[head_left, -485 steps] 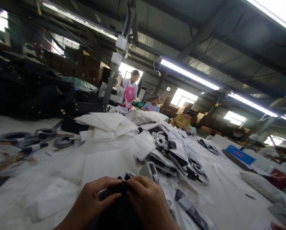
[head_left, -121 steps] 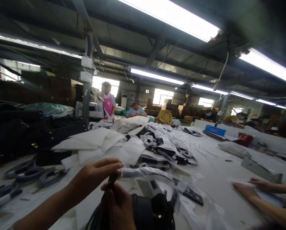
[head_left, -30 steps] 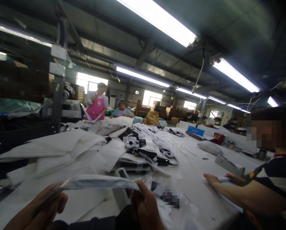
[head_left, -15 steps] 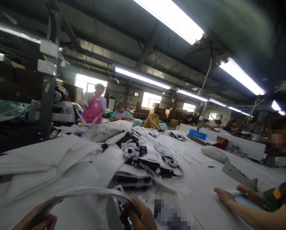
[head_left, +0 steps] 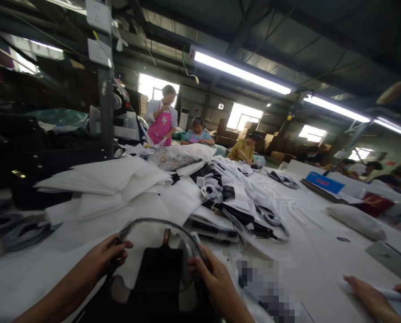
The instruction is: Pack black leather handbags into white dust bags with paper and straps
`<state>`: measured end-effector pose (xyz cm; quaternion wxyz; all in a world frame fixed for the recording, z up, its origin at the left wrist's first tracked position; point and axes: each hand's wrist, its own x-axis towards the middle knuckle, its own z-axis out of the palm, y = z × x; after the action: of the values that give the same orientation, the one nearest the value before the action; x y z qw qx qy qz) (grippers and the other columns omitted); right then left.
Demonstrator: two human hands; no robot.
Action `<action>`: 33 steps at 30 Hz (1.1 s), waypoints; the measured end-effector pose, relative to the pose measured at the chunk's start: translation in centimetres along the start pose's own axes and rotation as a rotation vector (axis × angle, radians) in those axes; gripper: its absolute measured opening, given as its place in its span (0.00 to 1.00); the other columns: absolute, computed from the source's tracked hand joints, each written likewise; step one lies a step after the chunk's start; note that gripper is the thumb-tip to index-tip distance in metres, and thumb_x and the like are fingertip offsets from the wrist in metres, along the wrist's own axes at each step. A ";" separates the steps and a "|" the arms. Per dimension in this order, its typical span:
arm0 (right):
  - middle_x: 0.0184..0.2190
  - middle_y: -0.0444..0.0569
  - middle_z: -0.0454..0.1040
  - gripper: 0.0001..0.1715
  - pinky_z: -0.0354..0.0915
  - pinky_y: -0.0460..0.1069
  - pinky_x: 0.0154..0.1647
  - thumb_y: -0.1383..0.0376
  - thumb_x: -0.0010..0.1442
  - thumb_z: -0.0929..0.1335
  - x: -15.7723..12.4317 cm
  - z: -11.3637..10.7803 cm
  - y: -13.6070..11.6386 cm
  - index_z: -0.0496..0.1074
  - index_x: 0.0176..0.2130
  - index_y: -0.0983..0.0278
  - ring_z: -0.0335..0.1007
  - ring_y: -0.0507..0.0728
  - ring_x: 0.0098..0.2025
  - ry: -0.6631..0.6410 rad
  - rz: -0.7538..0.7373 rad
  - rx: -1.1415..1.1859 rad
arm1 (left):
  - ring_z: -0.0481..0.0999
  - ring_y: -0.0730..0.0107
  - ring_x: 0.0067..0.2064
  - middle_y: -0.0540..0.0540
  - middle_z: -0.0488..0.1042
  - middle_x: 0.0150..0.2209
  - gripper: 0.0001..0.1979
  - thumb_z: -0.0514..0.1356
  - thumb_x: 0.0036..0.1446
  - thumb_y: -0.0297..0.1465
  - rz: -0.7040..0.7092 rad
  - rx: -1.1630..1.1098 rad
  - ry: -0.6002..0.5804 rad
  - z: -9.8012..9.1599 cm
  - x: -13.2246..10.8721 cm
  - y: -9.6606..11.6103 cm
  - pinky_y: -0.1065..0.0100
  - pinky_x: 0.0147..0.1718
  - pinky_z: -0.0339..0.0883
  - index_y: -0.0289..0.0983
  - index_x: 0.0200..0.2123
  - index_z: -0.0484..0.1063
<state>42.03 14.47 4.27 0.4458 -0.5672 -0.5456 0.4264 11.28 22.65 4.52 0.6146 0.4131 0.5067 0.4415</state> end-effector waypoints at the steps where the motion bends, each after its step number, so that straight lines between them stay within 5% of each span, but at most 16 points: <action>1: 0.42 0.55 0.81 0.41 0.72 0.57 0.46 0.39 0.62 0.65 -0.2 0.0 0.3 0.67 0.61 0.64 0.80 0.64 0.42 -0.002 0.015 0.016 | 0.79 0.66 0.40 0.45 0.79 0.43 0.24 0.72 0.50 0.42 -0.031 -0.041 0.003 0.0 -0.6 0.0 0.72 0.38 0.74 0.37 0.47 0.75; 4: 0.43 0.56 0.81 0.41 0.72 0.57 0.47 0.37 0.63 0.63 -0.9 0.2 0.9 0.70 0.59 0.64 0.80 0.65 0.42 0.004 0.041 -0.001 | 0.79 0.64 0.44 0.41 0.77 0.52 0.23 0.67 0.57 0.45 -0.113 -0.199 -0.003 -0.3 -1.7 0.1 0.67 0.43 0.76 0.38 0.50 0.74; 10: 0.38 0.52 0.82 0.37 0.69 0.55 0.48 0.38 0.65 0.59 -2.3 0.9 0.2 0.74 0.53 0.62 0.80 0.63 0.40 0.097 0.039 -0.133 | 0.68 0.78 0.24 0.50 0.74 0.32 0.22 0.65 0.58 0.49 -0.073 -0.293 0.026 -0.8 -2.0 -0.6 0.76 0.24 0.68 0.37 0.44 0.76; 16: 0.33 0.51 0.82 0.37 0.67 0.53 0.46 0.38 0.66 0.55 -4.1 1.6 -0.9 0.77 0.39 0.61 0.79 0.63 0.40 0.164 0.116 -0.195 | 0.73 0.75 0.31 0.46 0.76 0.37 0.18 0.69 0.55 0.42 -0.079 -0.265 -0.001 -0.7 -3.6 -1.4 0.75 0.32 0.72 0.34 0.41 0.78; 22: 0.30 0.50 0.82 0.32 0.70 0.53 0.40 0.44 0.69 0.56 -4.6 2.3 -0.4 0.78 0.41 0.61 0.80 0.62 0.35 0.137 0.071 -0.358 | 0.75 0.73 0.32 0.46 0.78 0.37 0.19 0.67 0.57 0.42 -0.100 -0.196 -0.034 -1.9 -4.6 -2.5 0.75 0.33 0.72 0.35 0.46 0.77; 26: 0.50 0.57 0.79 0.31 0.73 0.55 0.50 0.52 0.69 0.59 -4.3 2.7 0.2 0.69 0.61 0.66 0.79 0.63 0.48 0.195 -0.023 -0.452 | 0.79 0.64 0.46 0.39 0.76 0.55 0.27 0.63 0.61 0.41 -0.151 -0.132 0.001 -2.9 -4.6 -3.3 0.67 0.48 0.73 0.37 0.61 0.67; 30: 0.63 0.56 0.69 0.28 0.64 0.59 0.64 0.56 0.70 0.61 -5.9 2.8 -0.5 0.69 0.62 0.66 0.65 0.63 0.64 0.271 -0.229 -0.585 | 0.66 0.51 0.65 0.39 0.60 0.69 0.41 0.61 0.60 0.46 -0.015 0.218 0.079 -4.2 -5.9 -3.4 0.53 0.64 0.59 0.43 0.71 0.49; 33: 0.63 0.53 0.69 0.23 0.64 0.59 0.64 0.59 0.70 0.63 -8.7 3.0 -1.1 0.70 0.61 0.59 0.64 0.63 0.65 0.222 -0.393 -0.671 | 0.65 0.46 0.66 0.50 0.64 0.67 0.33 0.57 0.60 0.51 0.185 0.586 0.089 -5.1 -9.1 -3.7 0.51 0.65 0.58 0.51 0.67 0.60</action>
<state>38.50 5.88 4.64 0.3651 -0.6087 -0.7012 0.0672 5.81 13.20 2.59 0.4037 0.5973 0.5989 0.3485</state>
